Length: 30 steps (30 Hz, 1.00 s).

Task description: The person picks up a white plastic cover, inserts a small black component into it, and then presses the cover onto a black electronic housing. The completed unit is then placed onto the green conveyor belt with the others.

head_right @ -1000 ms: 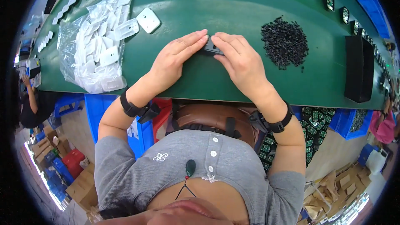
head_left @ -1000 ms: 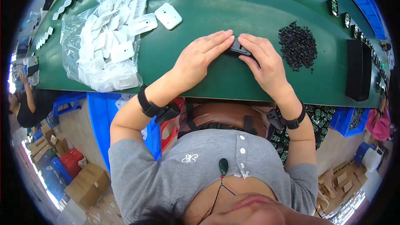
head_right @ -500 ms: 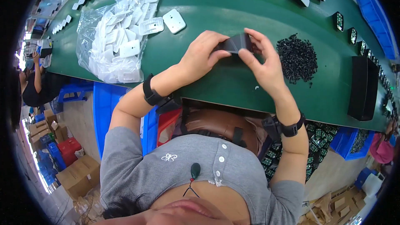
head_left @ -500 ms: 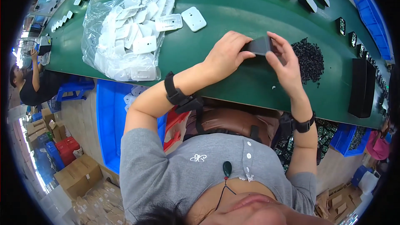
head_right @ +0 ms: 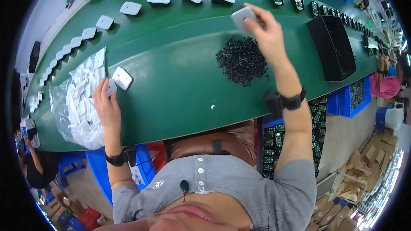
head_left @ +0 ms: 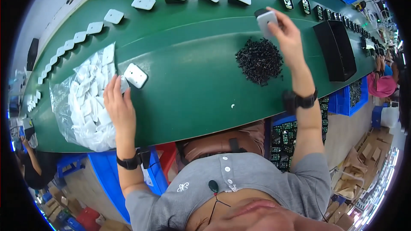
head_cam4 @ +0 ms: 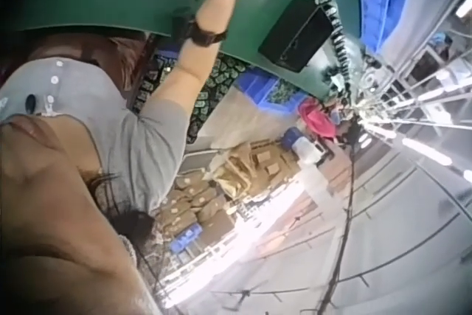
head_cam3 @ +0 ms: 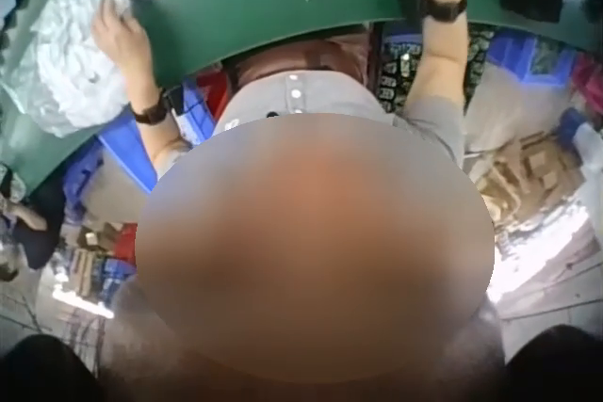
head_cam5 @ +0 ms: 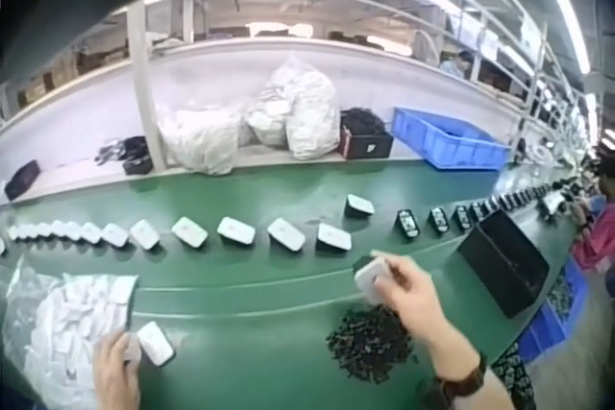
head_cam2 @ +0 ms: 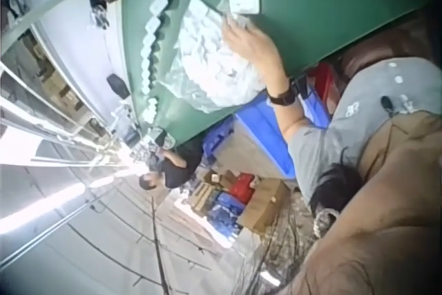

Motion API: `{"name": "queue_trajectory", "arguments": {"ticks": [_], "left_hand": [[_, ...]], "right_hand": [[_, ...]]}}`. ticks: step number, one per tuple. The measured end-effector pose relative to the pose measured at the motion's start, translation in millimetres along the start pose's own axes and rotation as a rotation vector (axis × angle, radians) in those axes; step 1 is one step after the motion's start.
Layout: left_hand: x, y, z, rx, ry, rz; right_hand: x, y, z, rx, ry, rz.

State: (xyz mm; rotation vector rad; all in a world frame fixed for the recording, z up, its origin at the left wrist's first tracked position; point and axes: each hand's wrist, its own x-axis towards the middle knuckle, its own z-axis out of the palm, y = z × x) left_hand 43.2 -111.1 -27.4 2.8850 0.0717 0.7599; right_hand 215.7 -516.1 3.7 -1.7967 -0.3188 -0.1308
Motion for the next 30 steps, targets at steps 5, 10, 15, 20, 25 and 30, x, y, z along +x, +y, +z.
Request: {"name": "queue_trajectory", "arguments": {"ticks": [5, 10, 15, 20, 25, 30], "left_hand": [[-2.7, -17.3, -0.4, 0.111, -0.095, -0.008], [-0.9, -22.7, -2.0, 0.094, -0.151, -0.053], [3.9, -27.7, -6.2, -0.032, -0.157, -0.056], [8.3, -27.3, -5.4, -0.027, -0.144, -0.022], [10.8, -34.2, -7.1, -0.035, -0.164, 0.007], [12.9, -39.9, -11.2, 0.009, -0.221, -0.032]], "right_hand": [[87.3, 43.3, -50.3, -0.327, -0.068, 0.058], [150.6, 73.2, -58.3, -0.469, -0.353, 0.092], [185.0, 94.6, -67.4, -0.642, -0.460, 0.079], [185.9, 95.9, -69.2, -0.597, -0.437, 0.131], [181.6, 105.0, -70.5, -0.513, -0.294, 0.008], [120.0, 66.2, -35.1, -0.487, -0.009, -0.155]]}}
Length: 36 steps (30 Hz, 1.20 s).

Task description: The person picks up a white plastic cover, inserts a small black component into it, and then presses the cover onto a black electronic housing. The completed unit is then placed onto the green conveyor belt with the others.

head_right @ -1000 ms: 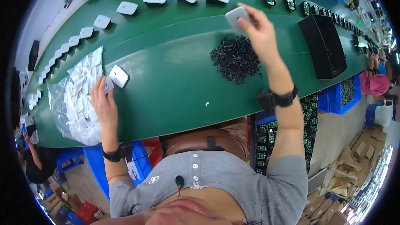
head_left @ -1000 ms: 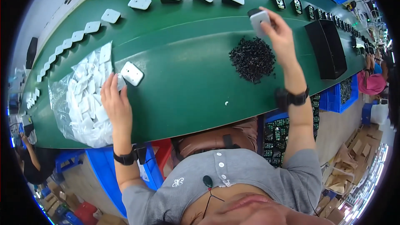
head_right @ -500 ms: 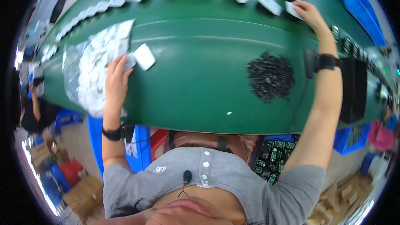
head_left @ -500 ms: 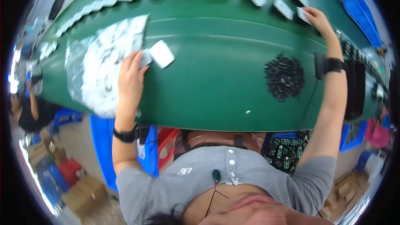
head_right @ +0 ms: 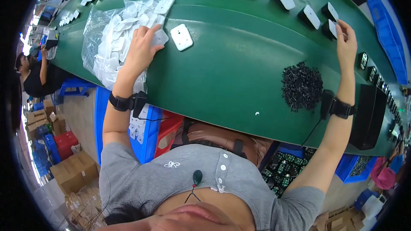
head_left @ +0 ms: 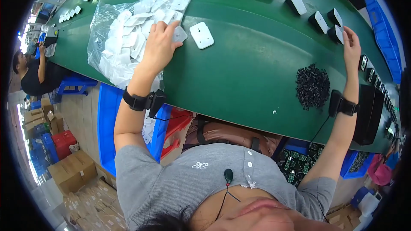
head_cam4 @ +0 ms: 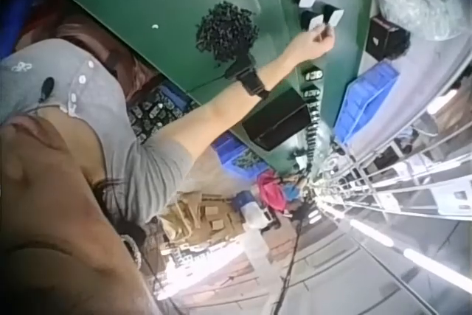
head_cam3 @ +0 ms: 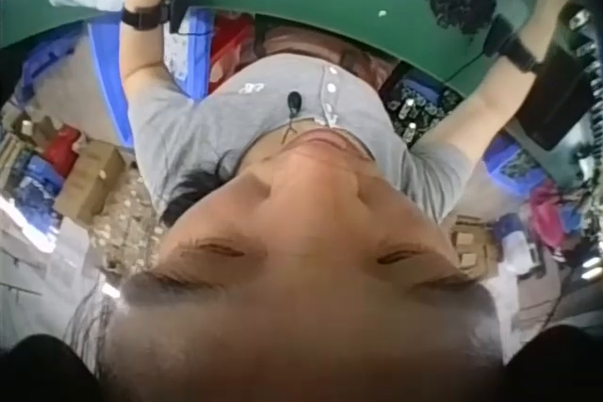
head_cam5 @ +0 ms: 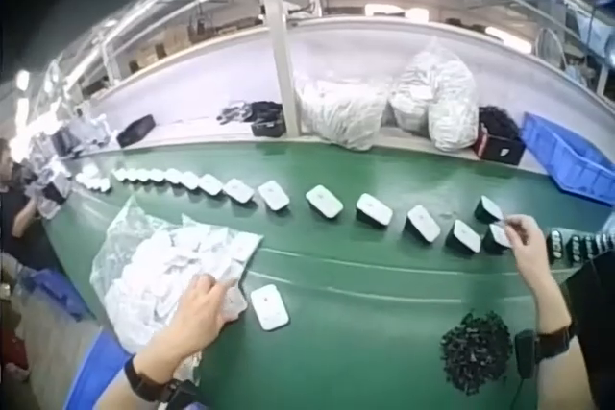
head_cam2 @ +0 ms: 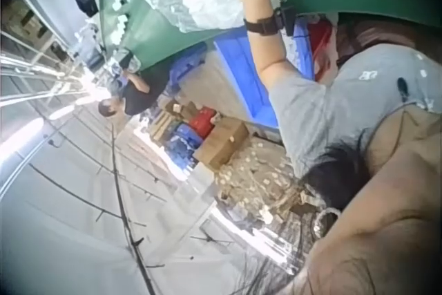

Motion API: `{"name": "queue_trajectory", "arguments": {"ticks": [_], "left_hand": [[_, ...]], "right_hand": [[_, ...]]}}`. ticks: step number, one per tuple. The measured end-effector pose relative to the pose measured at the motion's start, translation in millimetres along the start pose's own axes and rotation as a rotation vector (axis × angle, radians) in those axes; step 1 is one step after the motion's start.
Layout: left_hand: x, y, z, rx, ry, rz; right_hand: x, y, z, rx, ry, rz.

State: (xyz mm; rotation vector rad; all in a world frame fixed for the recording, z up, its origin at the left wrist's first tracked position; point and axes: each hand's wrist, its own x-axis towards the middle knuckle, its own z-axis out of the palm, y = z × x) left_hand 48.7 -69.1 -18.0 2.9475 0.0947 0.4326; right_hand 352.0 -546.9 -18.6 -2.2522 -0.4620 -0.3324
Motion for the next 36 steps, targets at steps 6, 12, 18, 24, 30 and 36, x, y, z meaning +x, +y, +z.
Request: {"name": "queue_trajectory", "arguments": {"ticks": [6, 12, 18, 24, 30, 36], "left_hand": [[-0.7, -1.6, -17.2, 0.001, 0.039, -0.098], [7.1, 51.4, -24.1, -0.697, 0.044, -0.295], [23.9, 123.4, 4.6, -1.211, -0.142, -0.122], [38.2, 159.1, 48.4, -1.437, -0.259, -0.174], [29.6, 157.5, 61.2, -1.453, -0.387, -0.221], [23.3, 160.2, 66.3, -1.451, -0.412, -0.189]], "right_hand": [[-95.1, -88.6, 5.8, 0.053, -0.062, 0.004], [-154.0, -106.1, 4.4, 0.021, -0.011, 0.010], [-166.1, -131.9, 19.4, -0.250, 0.003, -0.214], [-125.6, -79.7, 17.5, -0.405, 0.032, -0.192], [-104.7, -76.9, 21.4, -0.332, -0.238, -0.165], [-98.9, -73.9, 23.7, -0.388, -0.340, -0.274]]}}
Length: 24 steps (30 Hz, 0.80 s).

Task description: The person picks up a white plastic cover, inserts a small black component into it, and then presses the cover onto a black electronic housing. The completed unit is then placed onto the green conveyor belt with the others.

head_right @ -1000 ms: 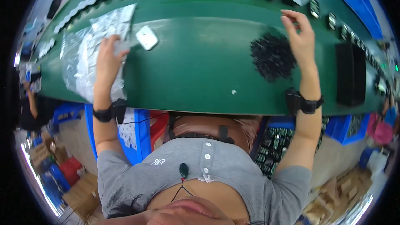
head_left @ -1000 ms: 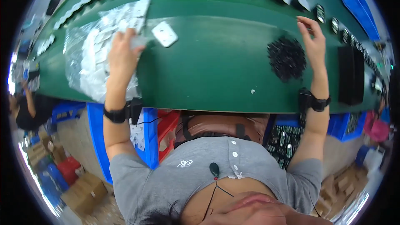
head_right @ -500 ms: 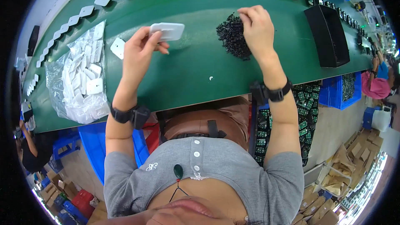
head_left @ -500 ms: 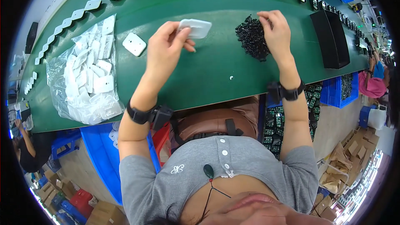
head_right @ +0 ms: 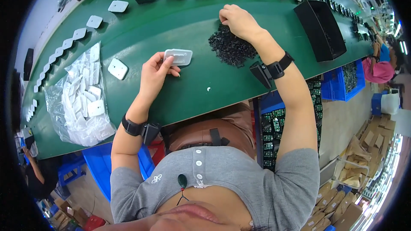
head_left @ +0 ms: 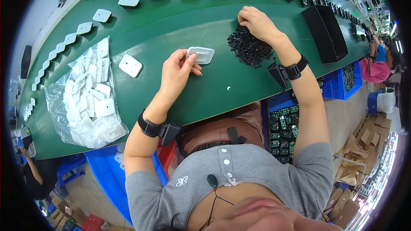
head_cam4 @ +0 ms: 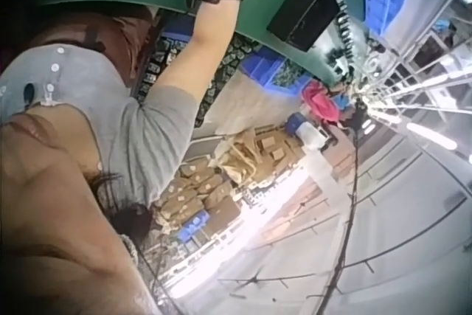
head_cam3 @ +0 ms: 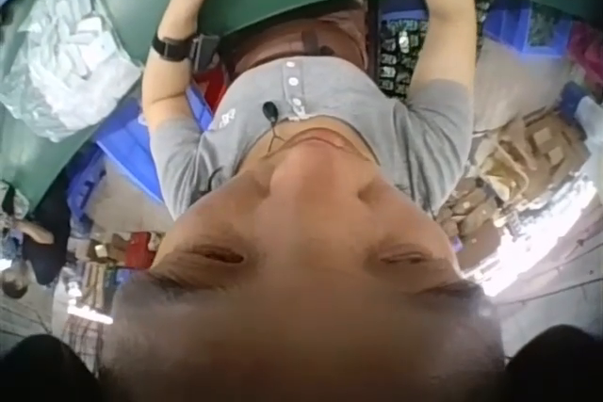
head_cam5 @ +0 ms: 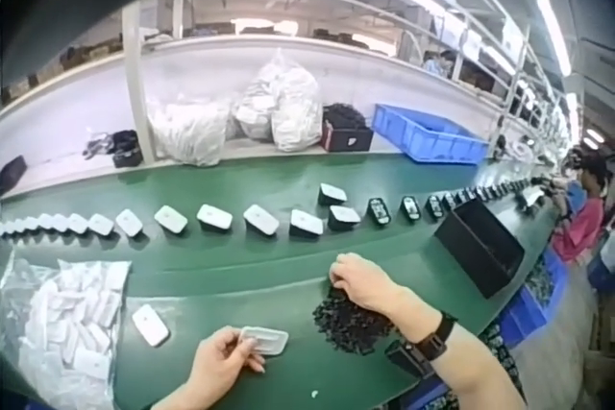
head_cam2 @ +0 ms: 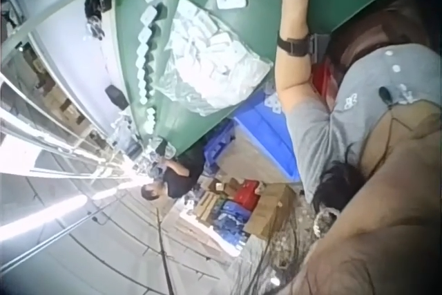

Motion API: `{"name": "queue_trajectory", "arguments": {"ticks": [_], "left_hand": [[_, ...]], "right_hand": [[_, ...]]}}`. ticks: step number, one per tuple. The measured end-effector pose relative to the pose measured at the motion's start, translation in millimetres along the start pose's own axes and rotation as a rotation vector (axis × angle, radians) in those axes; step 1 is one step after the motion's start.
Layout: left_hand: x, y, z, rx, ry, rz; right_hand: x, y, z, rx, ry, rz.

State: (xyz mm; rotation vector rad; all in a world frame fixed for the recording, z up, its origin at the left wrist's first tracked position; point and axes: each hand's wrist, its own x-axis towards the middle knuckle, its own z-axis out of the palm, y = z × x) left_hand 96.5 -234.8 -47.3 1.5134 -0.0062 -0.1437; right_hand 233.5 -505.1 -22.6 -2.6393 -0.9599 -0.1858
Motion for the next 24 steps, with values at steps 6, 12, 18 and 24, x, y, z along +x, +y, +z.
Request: {"name": "queue_trajectory", "arguments": {"ticks": [6, 12, 18, 24], "left_hand": [[-7.3, 8.0, 13.2, -0.038, 0.060, 0.158], [-11.2, 10.3, 24.2, 0.056, 0.034, 0.357], [-22.3, 21.4, 23.4, 0.121, 0.024, 0.270], [-28.1, 25.4, 25.6, 0.215, 0.055, 0.528]], "right_hand": [[-12.6, -32.4, -6.0, 0.200, 0.137, 0.095], [-36.2, -125.3, -14.1, 0.351, 0.242, -0.013], [-50.5, -159.9, 0.5, 0.022, 0.354, -0.193], [-71.6, -176.6, 3.2, 0.610, 0.423, 0.167]]}}
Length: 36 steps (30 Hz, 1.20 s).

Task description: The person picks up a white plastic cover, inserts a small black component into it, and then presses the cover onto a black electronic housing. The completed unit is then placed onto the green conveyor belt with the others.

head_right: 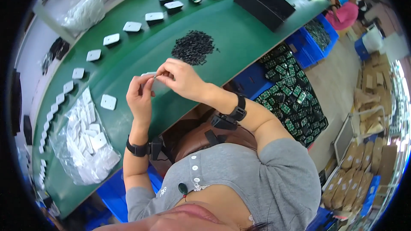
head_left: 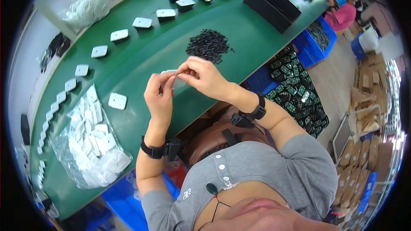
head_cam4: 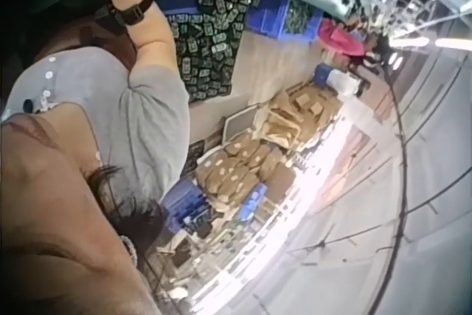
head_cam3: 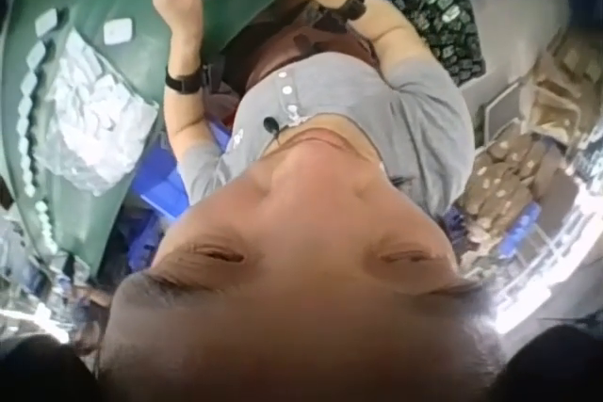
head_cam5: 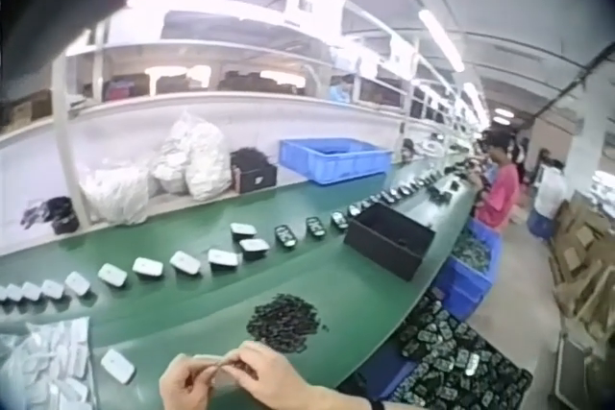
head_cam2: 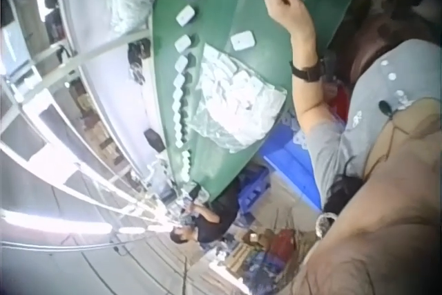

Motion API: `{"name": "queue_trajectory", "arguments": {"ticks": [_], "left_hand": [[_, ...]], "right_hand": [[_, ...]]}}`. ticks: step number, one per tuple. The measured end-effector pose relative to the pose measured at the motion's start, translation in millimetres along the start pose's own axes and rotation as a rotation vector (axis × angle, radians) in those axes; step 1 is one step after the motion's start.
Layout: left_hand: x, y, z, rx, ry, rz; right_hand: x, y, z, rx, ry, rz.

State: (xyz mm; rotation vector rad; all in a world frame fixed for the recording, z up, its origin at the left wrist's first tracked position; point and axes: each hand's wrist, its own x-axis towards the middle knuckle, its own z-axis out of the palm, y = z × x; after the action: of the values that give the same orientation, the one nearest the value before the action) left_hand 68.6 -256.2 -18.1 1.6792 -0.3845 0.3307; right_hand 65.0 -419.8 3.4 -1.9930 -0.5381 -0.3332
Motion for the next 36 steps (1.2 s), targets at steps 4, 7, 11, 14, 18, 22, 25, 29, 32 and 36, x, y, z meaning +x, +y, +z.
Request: {"name": "queue_trajectory", "arguments": {"ticks": [4, 7, 11, 14, 18, 22, 25, 29, 32, 36], "left_hand": [[-2.1, 8.4, 3.5, 0.112, -0.005, 0.152], [-3.4, 7.2, 4.8, 0.208, -0.020, 0.246], [-3.0, -0.4, 10.4, 0.309, -0.065, 0.306], [-7.2, -2.6, 12.1, 0.355, -0.059, 0.303], [-11.5, -1.7, 14.2, 0.391, -0.106, 0.349], [-13.4, -0.3, 19.3, 0.430, -0.166, 0.415], [-20.2, 6.5, 26.2, 0.291, -0.218, 0.134], [-28.7, 21.7, 52.4, 0.018, -0.194, -0.102], [-28.3, 23.0, 63.1, 0.044, -0.141, -0.198], [-26.1, 8.3, 47.3, -0.177, -0.045, -0.398]], "right_hand": [[-7.7, 2.9, 4.5, 0.390, 0.036, 0.268], [-13.4, 8.3, 12.4, 0.542, 0.068, 0.219], [-22.8, 15.0, 8.8, 0.384, 0.154, 0.174], [-31.1, 19.0, 12.6, 0.585, 0.168, 0.242], [-35.5, 22.7, 8.0, 0.868, 0.139, 0.337], [-43.4, 31.1, 0.6, 0.807, 0.108, 0.295], [-51.8, 31.0, -4.5, 0.713, 0.135, 0.305], [-56.4, 34.8, -11.3, 0.403, 0.271, 0.236], [-58.3, 40.2, -16.0, 0.359, 0.330, 0.204], [-51.7, 44.7, -7.8, 0.393, 0.312, 0.168]]}}
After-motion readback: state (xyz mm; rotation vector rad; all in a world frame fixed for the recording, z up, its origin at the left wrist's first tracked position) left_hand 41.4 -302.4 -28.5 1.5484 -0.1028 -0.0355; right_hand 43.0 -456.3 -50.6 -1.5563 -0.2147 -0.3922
